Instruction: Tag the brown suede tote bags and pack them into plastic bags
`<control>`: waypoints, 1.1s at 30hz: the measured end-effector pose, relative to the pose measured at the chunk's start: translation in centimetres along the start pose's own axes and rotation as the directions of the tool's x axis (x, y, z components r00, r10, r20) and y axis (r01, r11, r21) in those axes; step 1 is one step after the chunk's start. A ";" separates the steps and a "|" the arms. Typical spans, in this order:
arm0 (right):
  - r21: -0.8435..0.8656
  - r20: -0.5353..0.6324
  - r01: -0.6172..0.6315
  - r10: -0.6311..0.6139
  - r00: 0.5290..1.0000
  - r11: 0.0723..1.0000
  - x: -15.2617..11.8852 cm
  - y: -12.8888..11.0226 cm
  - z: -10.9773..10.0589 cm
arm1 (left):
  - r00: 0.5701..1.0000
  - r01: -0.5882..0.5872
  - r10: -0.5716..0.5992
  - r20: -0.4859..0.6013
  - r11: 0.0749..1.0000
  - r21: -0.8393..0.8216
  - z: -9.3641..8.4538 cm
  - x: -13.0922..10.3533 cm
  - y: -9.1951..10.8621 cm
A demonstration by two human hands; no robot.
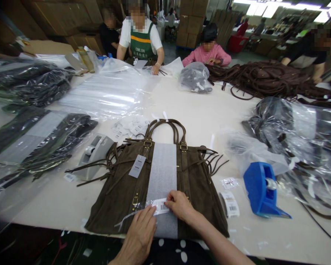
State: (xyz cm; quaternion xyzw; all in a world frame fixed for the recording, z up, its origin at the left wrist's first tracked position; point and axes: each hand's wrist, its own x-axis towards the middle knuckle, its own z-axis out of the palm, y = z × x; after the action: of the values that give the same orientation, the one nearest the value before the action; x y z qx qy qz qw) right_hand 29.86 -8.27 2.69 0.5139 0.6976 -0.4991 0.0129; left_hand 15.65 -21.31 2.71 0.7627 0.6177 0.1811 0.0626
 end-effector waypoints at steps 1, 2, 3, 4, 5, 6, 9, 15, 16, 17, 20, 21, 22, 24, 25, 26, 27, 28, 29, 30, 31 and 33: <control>-0.008 -0.004 0.000 0.000 1.000 1.000 0.0 -0.1 0.0 | 1.000 0.002 -0.002 -0.008 1.000 -0.001 0.0 0.0 0.0; -0.017 -0.009 0.003 -0.003 1.000 1.000 0.0 -0.1 0.0 | 1.000 0.004 -0.004 -0.015 1.000 -0.001 0.1 0.0 0.0; -0.028 -0.014 0.007 -0.007 1.000 1.000 0.0 -0.2 0.0 | 1.000 0.005 -0.005 -0.022 1.000 0.000 0.1 -0.1 0.0; -0.040 -0.017 0.013 -0.013 1.000 0.999 0.0 -0.3 0.0 | 1.000 0.006 -0.006 -0.027 1.000 0.000 0.1 -0.1 0.0; -0.053 -0.020 0.018 -0.019 1.000 0.998 0.0 -0.4 0.0 | 0.999 0.007 -0.007 -0.032 1.000 -0.001 0.2 -0.1 0.0; -0.067 -0.022 0.024 -0.025 0.999 0.997 -0.1 -0.4 0.0 | 0.999 0.007 -0.007 -0.039 1.000 -0.003 0.2 -0.1 0.0; -0.113 -0.027 0.037 -0.040 0.999 0.993 -0.2 -0.6 0.0 | 0.999 0.005 -0.006 -0.053 1.000 -0.011 0.2 -0.1 0.1; -0.254 -0.044 0.037 -0.050 0.998 0.966 -0.8 -1.2 0.0 | 0.999 0.008 -0.008 -0.040 1.000 -0.001 0.4 -0.1 0.1; -0.302 -0.052 0.039 -0.057 0.997 0.953 -0.9 -1.3 0.1 | 0.999 0.009 -0.009 -0.039 1.000 0.001 0.5 -0.2 0.0; -0.350 -0.058 0.045 -0.069 0.996 0.936 -1.1 -1.4 0.2 | 0.999 0.010 -0.010 -0.041 1.000 0.004 0.5 -0.2 0.0; -0.457 -0.075 0.080 -0.128 0.989 0.886 -1.5 -1.5 0.8 | 0.999 0.013 -0.012 -0.047 1.000 0.011 0.8 -0.3 0.0; -0.483 -0.085 0.088 -0.147 0.986 0.871 -1.5 -1.4 1.0 | 0.999 0.013 -0.012 -0.046 1.000 0.013 0.9 -0.4 0.0; -0.504 -0.097 0.091 -0.161 0.982 0.859 -1.5 -1.3 1.1 | 0.999 0.013 -0.012 -0.042 1.000 0.016 1.0 -0.4 -0.1; -0.526 -0.136 0.069 -0.164 0.977 0.848 -1.4 -1.1 1.3 | 0.999 0.013 -0.012 -0.032 1.000 0.020 1.1 -0.5 -0.1; -0.524 -0.159 0.042 -0.147 0.976 0.851 -1.2 -0.9 1.4 | 0.999 0.011 -0.010 -0.031 1.000 0.022 1.1 -0.5 -0.2; -0.512 -0.185 0.012 -0.123 0.975 0.859 -1.1 -0.8 1.3 | 0.999 0.008 -0.007 -0.034 1.000 0.023 1.2 -0.5 -0.2; -0.494 -0.210 -0.011 -0.108 0.972 0.870 -1.1 -0.6 1.3 | 0.999 0.005 -0.004 -0.040 1.000 0.024 1.2 -0.5 -0.2; -0.479 -0.231 -0.011 -0.114 0.966 0.878 -1.1 -0.5 1.3 | 0.999 0.004 -0.003 -0.045 1.000 0.023 1.2 -0.5 -0.2; -0.475 -0.240 0.022 -0.153 0.959 0.880 -1.3 -0.4 1.4 | 0.999 0.003 -0.002 -0.053 1.000 0.021 1.2 -0.5 -0.3; -0.485 -0.230 0.091 -0.228 0.946 0.870 -1.6 -0.3 1.5 | 0.998 0.004 -0.003 -0.060 1.000 0.018 1.2 -0.5 -0.3; -0.506 -0.203 0.186 -0.326 0.923 0.842 -2.0 -0.1 1.7 | 0.998 0.004 -0.003 -0.065 1.000 0.015 1.2 -0.5 -0.3; -0.557 -0.116 0.371 -0.512 0.851 0.743 -3.1 0.3 2.2 | 0.997 0.007 -0.006 -0.075 1.000 0.013 1.2 -0.5 -0.3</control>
State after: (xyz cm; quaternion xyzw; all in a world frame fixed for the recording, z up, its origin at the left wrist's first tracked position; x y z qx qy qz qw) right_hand 30.44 -12.02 3.00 0.3705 0.9026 -0.2101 -0.0618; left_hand 15.71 -21.56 1.39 0.7539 0.6232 0.2052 0.0349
